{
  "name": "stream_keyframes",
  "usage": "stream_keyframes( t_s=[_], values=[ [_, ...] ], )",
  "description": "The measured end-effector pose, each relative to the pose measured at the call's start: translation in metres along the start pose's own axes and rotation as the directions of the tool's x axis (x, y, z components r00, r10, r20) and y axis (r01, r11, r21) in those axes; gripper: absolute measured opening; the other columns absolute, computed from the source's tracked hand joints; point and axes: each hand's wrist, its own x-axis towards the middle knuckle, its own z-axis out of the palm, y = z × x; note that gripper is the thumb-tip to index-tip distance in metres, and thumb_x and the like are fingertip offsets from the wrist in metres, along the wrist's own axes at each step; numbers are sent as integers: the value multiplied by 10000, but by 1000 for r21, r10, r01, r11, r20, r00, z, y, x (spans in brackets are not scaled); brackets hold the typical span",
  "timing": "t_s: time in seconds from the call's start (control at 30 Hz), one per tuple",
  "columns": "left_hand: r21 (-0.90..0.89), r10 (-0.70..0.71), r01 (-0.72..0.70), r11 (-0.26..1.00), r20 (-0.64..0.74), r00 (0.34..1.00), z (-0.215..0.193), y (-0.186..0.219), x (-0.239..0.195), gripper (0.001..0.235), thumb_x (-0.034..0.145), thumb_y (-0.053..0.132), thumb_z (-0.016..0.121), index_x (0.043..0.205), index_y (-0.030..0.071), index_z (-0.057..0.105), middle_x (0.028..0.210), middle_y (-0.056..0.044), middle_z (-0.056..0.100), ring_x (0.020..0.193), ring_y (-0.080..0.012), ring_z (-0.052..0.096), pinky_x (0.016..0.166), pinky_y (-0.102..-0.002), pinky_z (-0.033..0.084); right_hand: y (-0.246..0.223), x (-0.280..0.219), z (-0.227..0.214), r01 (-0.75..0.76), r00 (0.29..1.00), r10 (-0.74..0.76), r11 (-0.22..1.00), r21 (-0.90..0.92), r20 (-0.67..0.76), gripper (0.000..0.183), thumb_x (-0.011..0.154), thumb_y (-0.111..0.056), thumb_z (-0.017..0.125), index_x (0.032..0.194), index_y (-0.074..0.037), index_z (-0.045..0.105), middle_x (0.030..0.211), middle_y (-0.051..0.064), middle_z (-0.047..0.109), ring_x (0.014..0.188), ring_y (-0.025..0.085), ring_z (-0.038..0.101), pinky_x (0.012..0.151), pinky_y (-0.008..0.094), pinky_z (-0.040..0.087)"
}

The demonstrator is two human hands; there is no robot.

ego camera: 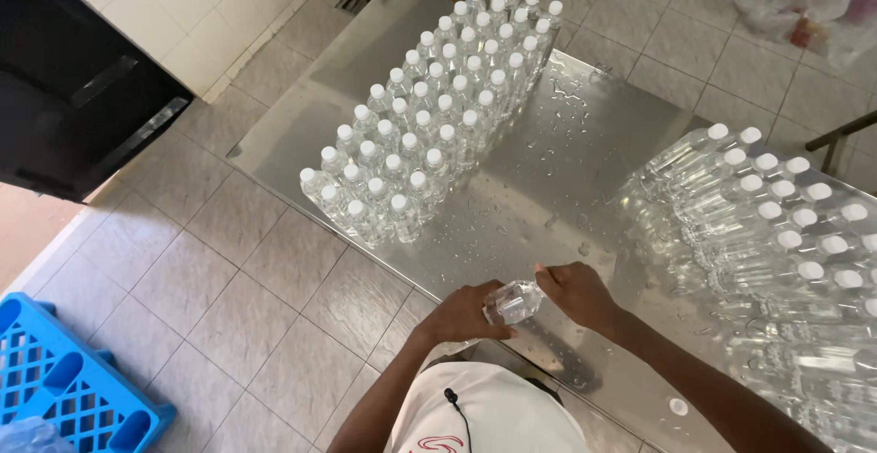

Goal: The person repeatedly picks up clear plastic bottles from a large group on a metal table, screws on white caps, and places the capped bottles into a separate group. The task is performed by hand in a repetitive cycle.

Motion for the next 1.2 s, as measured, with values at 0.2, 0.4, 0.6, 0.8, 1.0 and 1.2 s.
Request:
stream_keyframes(
  t_s=[0.2, 0.4, 0.6, 0.8, 1.0, 1.2],
  values=[
    [-320, 200, -95, 943, 312, 929, -12, 9, -16, 879, 798, 276, 917, 1542, -2, 541, 1485, -345, 623, 1392, -589, 557, 1241, -724, 385, -31, -17, -14, 597, 646, -759, 570, -564, -83, 500, 1099, -528, 407, 765, -191, 566, 612, 9, 505, 497, 193, 579, 485, 296, 506],
    [-163, 33, 4, 987, 223, 974, -18, 28, -32, 965, 832, 350, 823, 1611, -70, 438, 1469, -441, 582, 1329, -685, 561, 1129, -779, 446, -12, 10, 22, 503, 835, -545, 813, -292, -78, 525, 1108, -334, 380, 600, -223, 452, 439, -37, 399, 348, 111, 411, 366, 244, 358],
    [848, 250, 202, 490, -358, 900, 40, -79, 9, 906, 836, 402, 942, 1556, 143, 458, 1131, -158, 678, 965, -365, 774, 816, -497, 624, -3, 47, 59, -701, 704, 581, 661, 267, 408, 519, 1026, -561, 576, 1239, -90, 537, 766, 37, 611, 514, 131, 500, 441, 350, 366],
    [929, 527, 52, 366, -253, 811, 8, -123, 14, 1029, 662, 343, 1032, 1522, 156, 499, 1129, -118, 626, 961, -313, 719, 911, -503, 577, -9, 52, 82, -733, 653, 516, 614, 293, 554, 660, 1064, -760, 461, 750, -183, 529, 555, -34, 451, 392, 104, 422, 389, 305, 367],
    [508, 399, 45, 860, -725, 562, 1, -134, 19, 897, 700, 256, 998, 1466, 39, 585, 1250, -182, 674, 1188, -371, 680, 1086, -473, 509, -99, 82, 72, -159, 970, 150, 987, 34, 191, 517, 1106, -446, 580, 1490, -103, 550, 851, 209, 771, 739, 315, 800, 665, 455, 636],
    [251, 256, -49, 967, -941, 222, -24, -143, 13, 848, 864, 209, 927, 1553, 26, 468, 1504, -211, 534, 1463, -418, 512, 1276, -505, 392, -154, 134, 119, 235, 971, -224, 962, -136, 89, 385, 1118, -388, 637, 1332, -67, 639, 970, 170, 780, 882, 324, 822, 773, 466, 674]
  ],
)
